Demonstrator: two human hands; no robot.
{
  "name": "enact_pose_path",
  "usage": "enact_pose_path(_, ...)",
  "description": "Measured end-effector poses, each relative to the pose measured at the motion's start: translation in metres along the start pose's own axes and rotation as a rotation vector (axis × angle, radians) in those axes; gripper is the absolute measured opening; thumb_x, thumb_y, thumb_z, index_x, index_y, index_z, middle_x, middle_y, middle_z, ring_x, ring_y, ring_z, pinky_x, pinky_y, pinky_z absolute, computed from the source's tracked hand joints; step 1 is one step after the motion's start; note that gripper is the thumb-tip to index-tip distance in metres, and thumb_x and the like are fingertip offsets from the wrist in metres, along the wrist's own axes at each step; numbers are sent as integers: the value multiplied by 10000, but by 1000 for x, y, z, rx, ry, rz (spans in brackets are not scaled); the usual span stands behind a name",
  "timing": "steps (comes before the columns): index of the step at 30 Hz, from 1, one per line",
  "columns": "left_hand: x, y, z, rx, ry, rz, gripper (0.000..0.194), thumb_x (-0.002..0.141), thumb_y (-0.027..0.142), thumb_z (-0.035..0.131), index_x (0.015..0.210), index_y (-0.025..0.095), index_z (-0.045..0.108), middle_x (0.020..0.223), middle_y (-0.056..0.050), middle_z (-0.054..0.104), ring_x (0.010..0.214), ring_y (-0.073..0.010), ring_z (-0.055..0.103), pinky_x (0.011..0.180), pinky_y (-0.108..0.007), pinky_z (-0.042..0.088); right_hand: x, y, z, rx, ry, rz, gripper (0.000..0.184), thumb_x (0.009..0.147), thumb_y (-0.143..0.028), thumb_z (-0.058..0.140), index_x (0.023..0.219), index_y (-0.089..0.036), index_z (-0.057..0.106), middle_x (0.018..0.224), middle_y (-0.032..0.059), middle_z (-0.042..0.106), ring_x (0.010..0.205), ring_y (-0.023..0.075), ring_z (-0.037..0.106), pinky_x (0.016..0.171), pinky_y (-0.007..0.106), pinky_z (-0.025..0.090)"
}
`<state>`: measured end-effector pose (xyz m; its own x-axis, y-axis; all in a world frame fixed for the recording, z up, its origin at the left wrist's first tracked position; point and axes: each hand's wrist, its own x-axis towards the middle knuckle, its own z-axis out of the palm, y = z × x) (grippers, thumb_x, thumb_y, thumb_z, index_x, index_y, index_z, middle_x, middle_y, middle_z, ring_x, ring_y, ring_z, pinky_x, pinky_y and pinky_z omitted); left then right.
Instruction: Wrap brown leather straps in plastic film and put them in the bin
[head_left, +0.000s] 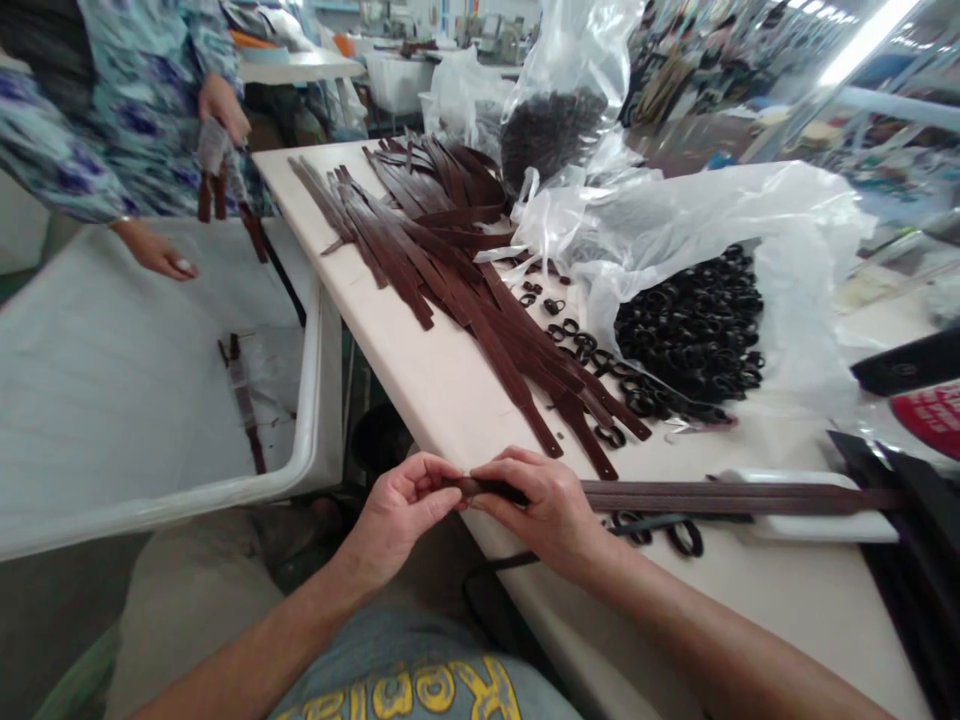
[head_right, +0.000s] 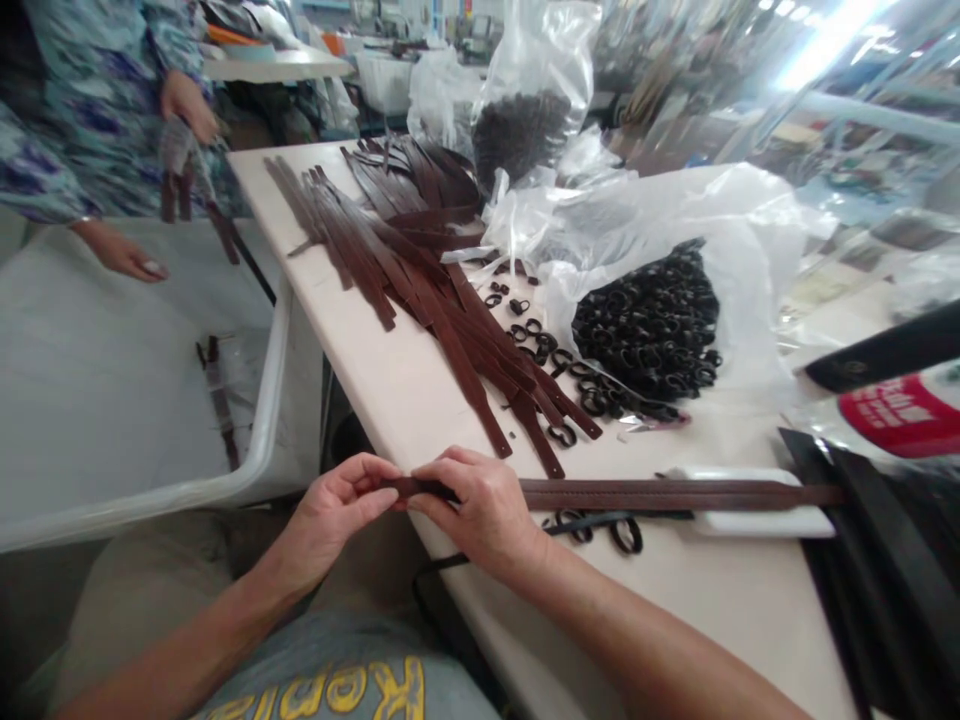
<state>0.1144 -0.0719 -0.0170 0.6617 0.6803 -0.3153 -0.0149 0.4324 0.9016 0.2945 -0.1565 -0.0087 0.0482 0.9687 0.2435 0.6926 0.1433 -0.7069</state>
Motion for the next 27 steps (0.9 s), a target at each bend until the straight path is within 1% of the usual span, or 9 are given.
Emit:
enact_pose_path(6,0,-3,0,109,-25,53,143,766,244,726,881,172,682,786,-11,729,740,-121,672,712,-198,522,-3,-2,-2,-47,-9,-66,124,894,-286,643,884,-173,695,741,25,640,665,130,613,620,222,450)
enact_pose_path(9,2,-3,-3,225,-60,99,172,799,252,687,959,188,682,821,-18,745,750,-144,693,711,-222,546,-3,-4,-5,-82,-33,-76,134,913,-261,605,845,-176,683,718,18,615,647,125,595,607,218,425)
enact_pose_path(11,5,-2,-8,416,-89,211,223,812,235,672,1032,206,688,874,-27,759,782,-163,706,746,-246,557,-3,-4,-7,-112,-50,-81,148,922,-248,580,830,-177,672,721,18,608,648,125,589,603,220,411)
enact_pose_path(15,13,3,-16,839,-137,566,228,817,209,674,1039,239,718,907,-34,769,806,-183,718,779,-248,550,-2,-4,-9,-163,-65,-96,165,931,-234,546,814,-176,647,721,19,600,652,128,582,599,226,391)
enact_pose_path(17,16,6,-17,971,-175,668,198,844,218,649,1025,239,726,866,-45,768,766,-191,720,724,-244,550,-2,-4,-9,-170,-77,-91,163,933,-232,536,824,-179,645,728,22,607,665,131,587,607,228,393)
enact_pose_path(20,20,8,-17,1089,-227,758,186,870,210,608,997,225,743,803,-67,761,704,-207,711,665,-261,538,-2,-4,-9,-179,-72,-83,189,938,-253,524,809,-187,645,718,22,613,652,132,584,594,230,386)
enact_pose_path(23,24,13,-17,1089,-284,763,197,868,190,600,975,231,759,784,-75,757,685,-212,702,654,-267,522,-2,-2,-9,-189,-79,-64,196,930,-256,519,793,-189,643,709,18,616,632,128,578,577,228,373)
enact_pose_path(25,30,24,-19,1058,-374,671,184,861,204,616,963,243,764,783,-60,755,695,-199,698,654,-248,507,-1,0,-9,-182,-94,-37,169,915,-232,528,795,-187,639,722,14,621,637,124,582,581,222,371)
enact_pose_path(27,41,41,-20,1012,-458,534,155,834,252,663,951,247,764,749,-27,745,661,-175,681,620,-220,486,0,3,-8,-178,-111,-6,124,890,-193,542,810,-187,636,742,9,625,646,120,586,584,217,365)
